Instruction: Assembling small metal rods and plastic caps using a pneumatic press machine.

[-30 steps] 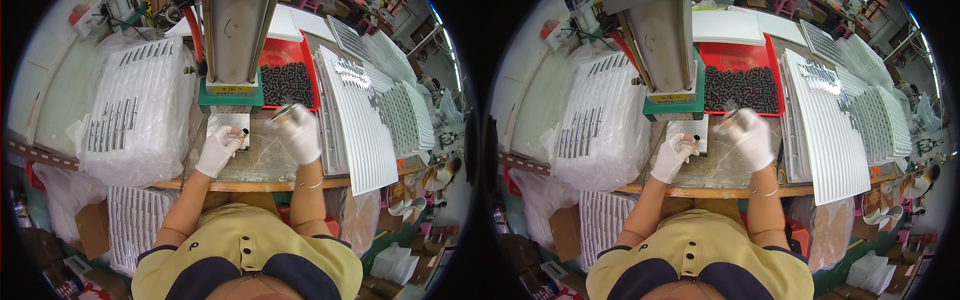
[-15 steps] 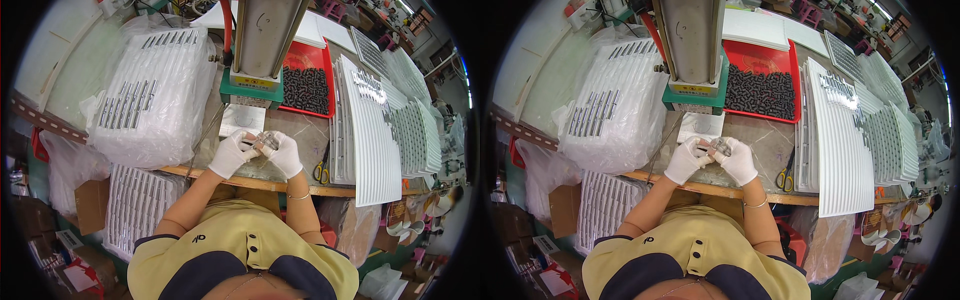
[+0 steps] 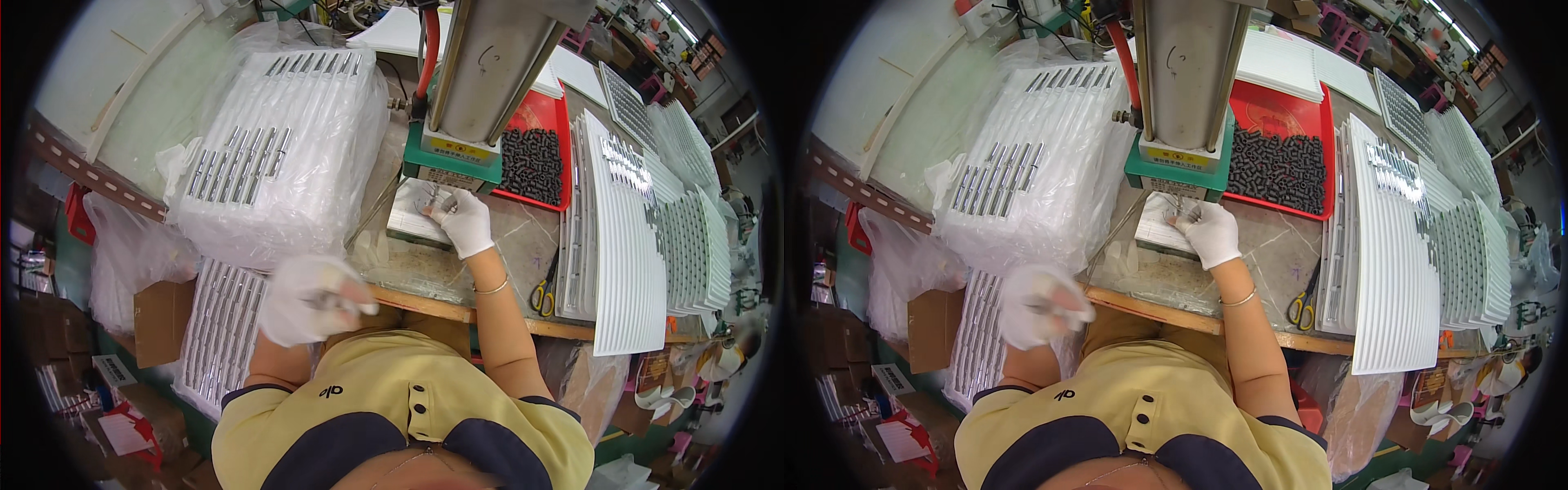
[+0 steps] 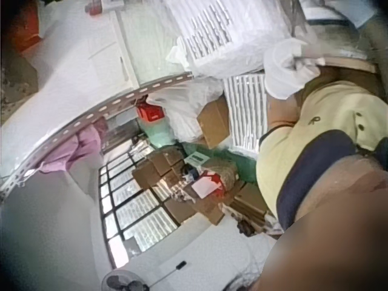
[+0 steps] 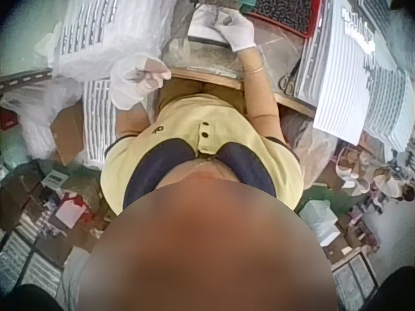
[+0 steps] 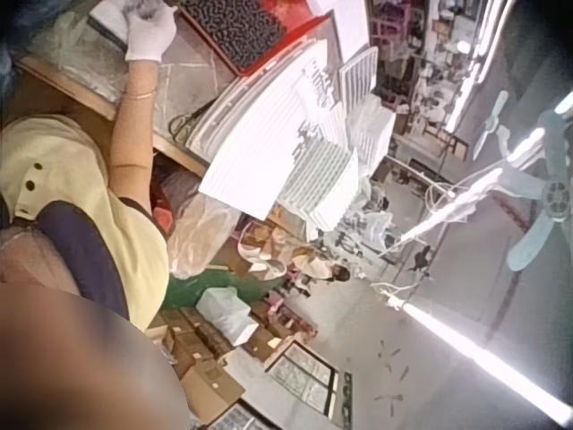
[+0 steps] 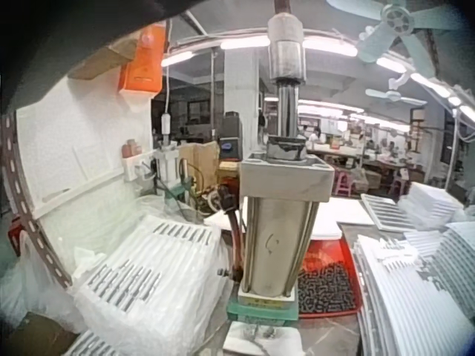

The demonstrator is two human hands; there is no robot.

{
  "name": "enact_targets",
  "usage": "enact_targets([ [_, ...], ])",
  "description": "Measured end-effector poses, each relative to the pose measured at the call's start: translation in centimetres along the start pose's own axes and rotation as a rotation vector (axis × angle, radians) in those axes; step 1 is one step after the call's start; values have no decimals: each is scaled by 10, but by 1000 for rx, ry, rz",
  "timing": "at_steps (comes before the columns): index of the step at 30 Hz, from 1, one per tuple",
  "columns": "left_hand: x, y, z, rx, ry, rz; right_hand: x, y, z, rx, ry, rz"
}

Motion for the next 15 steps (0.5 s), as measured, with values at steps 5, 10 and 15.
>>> enact_targets([
  [5,3,68,-6,849,387,826,-23,4,26,261,-50,113],
  [10,-19,126,-54,1414,647,476,-52,30,62,340,-136,320],
  [15,-14,124,-50,1370,838,427,-58,52,72,444,-300,368],
])
Point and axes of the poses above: each hand's wrist, its own x-axis towards the middle knuckle, its own y-axis out of the back of the hand, z = x × y, the point moved 1 cm from there along x, towards the middle knuckle, and after that the axes turned 7 degrees about -y, right-handed, at the moved point
